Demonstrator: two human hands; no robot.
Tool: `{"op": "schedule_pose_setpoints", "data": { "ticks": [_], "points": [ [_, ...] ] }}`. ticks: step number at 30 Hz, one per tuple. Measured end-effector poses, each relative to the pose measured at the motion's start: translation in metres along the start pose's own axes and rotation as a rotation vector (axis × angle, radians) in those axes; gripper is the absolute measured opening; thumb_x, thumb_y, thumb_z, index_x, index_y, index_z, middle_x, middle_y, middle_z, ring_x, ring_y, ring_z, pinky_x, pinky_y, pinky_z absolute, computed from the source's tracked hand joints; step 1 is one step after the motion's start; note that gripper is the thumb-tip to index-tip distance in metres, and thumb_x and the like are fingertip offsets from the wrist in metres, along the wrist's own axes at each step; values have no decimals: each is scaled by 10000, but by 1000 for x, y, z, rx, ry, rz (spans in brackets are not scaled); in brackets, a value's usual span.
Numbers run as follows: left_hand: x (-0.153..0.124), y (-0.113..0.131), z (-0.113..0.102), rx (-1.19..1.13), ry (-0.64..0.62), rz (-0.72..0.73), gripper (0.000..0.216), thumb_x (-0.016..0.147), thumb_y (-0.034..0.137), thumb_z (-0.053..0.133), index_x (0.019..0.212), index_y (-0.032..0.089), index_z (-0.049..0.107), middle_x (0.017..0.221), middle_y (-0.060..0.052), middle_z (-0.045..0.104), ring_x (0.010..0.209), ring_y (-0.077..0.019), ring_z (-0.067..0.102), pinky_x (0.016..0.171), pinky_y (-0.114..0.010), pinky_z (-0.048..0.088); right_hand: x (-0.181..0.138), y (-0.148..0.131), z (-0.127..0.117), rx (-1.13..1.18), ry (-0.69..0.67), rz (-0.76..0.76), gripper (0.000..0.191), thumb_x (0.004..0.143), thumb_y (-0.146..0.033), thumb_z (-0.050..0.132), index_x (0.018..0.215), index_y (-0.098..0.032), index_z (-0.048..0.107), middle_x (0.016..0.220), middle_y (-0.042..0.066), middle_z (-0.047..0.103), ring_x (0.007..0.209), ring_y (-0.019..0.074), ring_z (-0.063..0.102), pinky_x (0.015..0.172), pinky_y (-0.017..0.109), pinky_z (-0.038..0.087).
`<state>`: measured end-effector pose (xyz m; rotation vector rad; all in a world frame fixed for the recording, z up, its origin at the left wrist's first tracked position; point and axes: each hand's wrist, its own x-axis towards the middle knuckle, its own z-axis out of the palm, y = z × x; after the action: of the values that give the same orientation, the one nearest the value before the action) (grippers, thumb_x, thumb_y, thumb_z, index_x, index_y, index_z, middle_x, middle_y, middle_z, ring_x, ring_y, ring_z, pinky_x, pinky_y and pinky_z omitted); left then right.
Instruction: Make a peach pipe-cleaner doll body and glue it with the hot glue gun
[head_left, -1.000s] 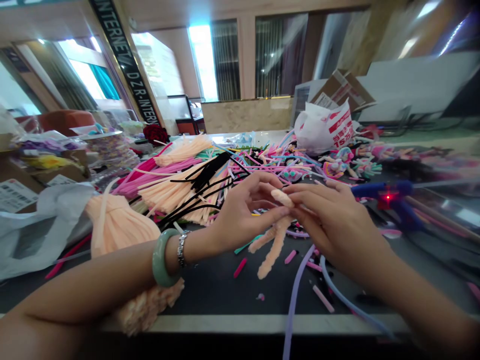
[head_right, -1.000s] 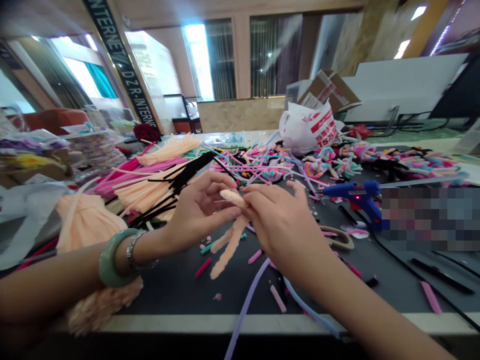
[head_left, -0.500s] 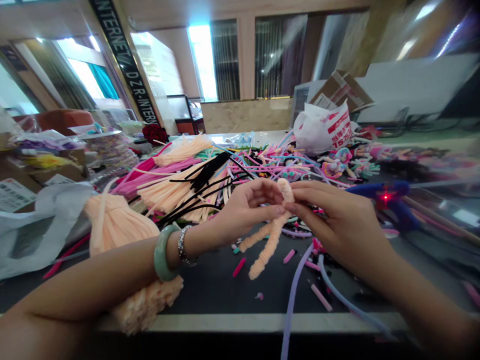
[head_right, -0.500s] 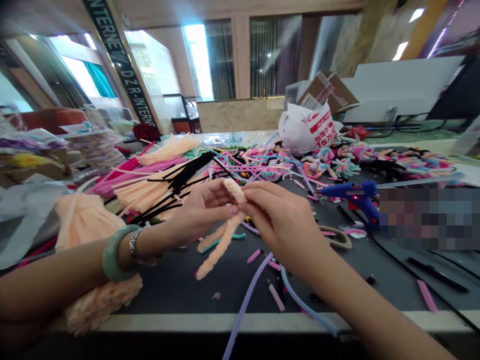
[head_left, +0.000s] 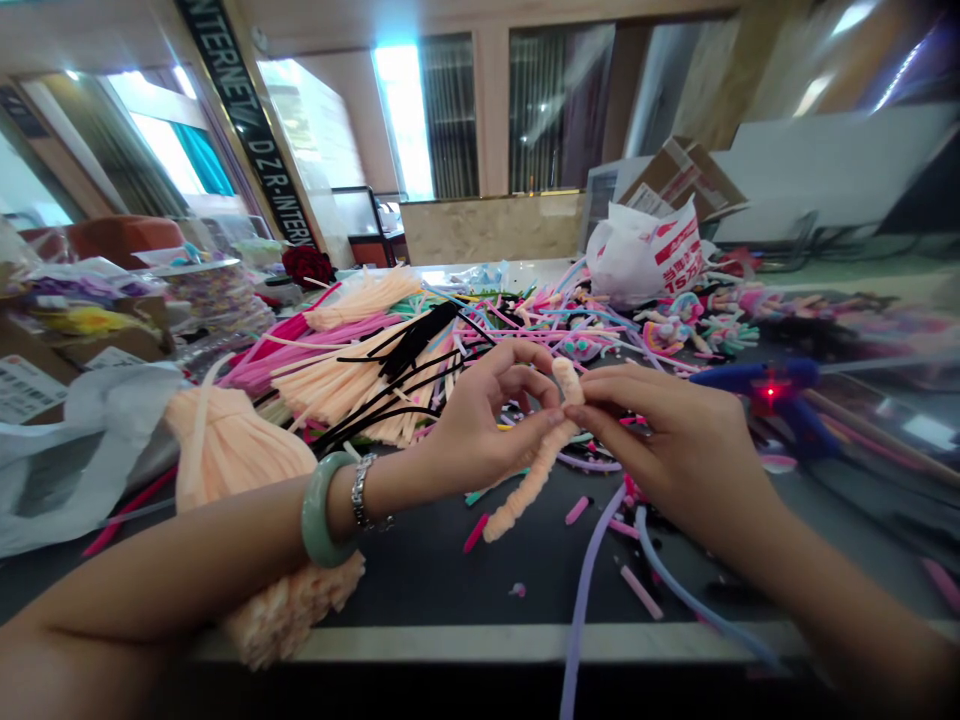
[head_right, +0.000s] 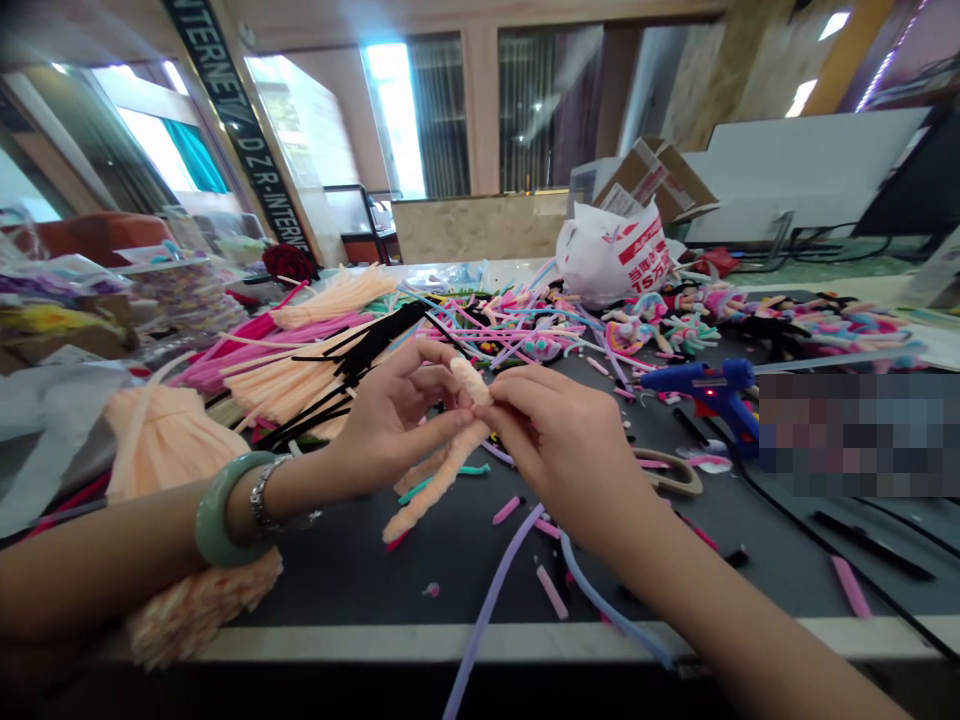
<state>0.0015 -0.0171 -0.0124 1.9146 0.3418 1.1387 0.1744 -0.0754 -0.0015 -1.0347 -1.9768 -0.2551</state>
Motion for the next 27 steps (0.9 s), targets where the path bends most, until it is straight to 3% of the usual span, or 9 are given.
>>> {"op": "schedule_pose_setpoints", "data": {
  "ticks": [9, 15, 20, 27],
  "points": [
    [-1, 5, 0, 66, 7, -51, 362, 769, 190, 673, 1071, 169, 475, 827, -26, 620, 763, -124, 610, 707, -244, 501, -2, -3, 3, -144, 99, -14, 21, 816, -142, 637, 815, -155, 620, 763, -1, 675, 662, 88, 615, 614, 186, 440],
    [1, 4, -2, 84, -19, -47, 116, 810, 252, 633, 834, 143, 600, 778, -17, 605, 724, -109, 576, 670, -222, 475, -4, -6, 5, -156, 94, -139, 56, 845, -108, 584, 823, -158, 573, 870, 44, 688, 815, 121, 650, 698, 200, 469],
    [4, 1, -1, 1, -2, -123, 129, 814, 251, 624, 774, 130, 602, 736, -10, 579, 691, -101, 564, 635, -211, 463, -3, -2, 4, -121, 36, -217, 74, 844, -82, 573, 848, -155, 573, 939, 48, 670, 862, 95, 639, 778, 179, 478],
    [5, 3, 0, -87, 13, -179, 125, 794, 207, 646, 731, 114, 590, 699, 7, 572, 664, -75, 561, 626, -181, 452, -2, 0, 3, -66, -24, -206, 89, 802, -124, 615, 871, -161, 572, 978, 74, 659, 933, 133, 635, 819, 219, 499]
  ]
}}
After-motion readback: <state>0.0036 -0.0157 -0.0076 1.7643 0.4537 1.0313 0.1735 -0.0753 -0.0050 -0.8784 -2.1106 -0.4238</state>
